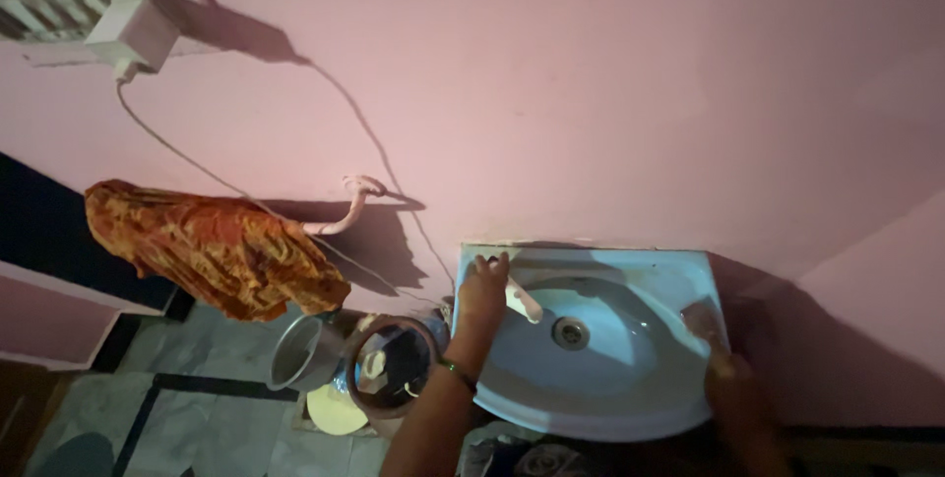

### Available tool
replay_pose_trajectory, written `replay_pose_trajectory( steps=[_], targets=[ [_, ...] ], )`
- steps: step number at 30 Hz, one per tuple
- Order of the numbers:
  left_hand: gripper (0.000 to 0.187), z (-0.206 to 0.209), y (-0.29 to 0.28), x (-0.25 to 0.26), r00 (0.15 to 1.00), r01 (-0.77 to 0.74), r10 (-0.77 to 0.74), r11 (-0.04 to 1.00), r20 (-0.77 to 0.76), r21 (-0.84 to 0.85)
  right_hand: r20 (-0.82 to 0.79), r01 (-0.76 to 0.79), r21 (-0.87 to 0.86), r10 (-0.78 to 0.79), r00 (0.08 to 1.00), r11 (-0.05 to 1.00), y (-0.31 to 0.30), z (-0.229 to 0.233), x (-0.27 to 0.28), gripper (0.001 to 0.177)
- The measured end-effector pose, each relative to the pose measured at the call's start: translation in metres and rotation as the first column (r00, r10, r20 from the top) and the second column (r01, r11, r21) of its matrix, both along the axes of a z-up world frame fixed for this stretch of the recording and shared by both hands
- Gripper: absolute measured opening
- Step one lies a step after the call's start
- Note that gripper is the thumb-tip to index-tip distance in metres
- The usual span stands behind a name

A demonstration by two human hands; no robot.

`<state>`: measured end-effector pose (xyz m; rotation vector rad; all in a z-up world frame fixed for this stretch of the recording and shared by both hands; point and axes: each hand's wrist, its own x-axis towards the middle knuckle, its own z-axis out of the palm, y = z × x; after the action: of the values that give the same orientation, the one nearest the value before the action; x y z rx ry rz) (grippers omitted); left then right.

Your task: The person stands at a wall-mounted sink and repeatedly washes their hands under running water. They rub their palms and fingers together, rinse, and continue the cycle for the duration of the clip.

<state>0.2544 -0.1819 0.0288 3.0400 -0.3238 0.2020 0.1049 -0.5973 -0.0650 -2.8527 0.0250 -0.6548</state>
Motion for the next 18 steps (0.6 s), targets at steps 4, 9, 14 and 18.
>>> replay_pose_trajectory(
  steps=[4,9,14,18],
  targets=[
    [0.066,0.005,-0.002,-0.005,0.997,-0.030,0.034,0.998,-0.071,0.049,0.405,-0.138,-0.217,0.217,0.888,0.966,0.041,0.016,0.022,0.029],
    [0.073,0.015,-0.009,-0.007,0.991,-0.057,0.070,0.992,-0.112,0.114,-0.125,-0.343,0.181,0.367,0.922,0.922,0.126,0.045,0.081,0.048],
    [0.075,0.005,-0.010,-0.009,0.977,-0.111,0.112,0.994,-0.184,0.014,-0.649,-0.349,0.063,0.304,0.697,0.935,0.135,0.017,0.116,0.028],
    [0.076,-0.015,-0.004,-0.003,0.999,-0.036,0.032,0.995,0.043,0.094,-0.818,-0.188,0.146,0.226,0.530,0.971,0.087,0.033,0.103,0.032]
  ],
)
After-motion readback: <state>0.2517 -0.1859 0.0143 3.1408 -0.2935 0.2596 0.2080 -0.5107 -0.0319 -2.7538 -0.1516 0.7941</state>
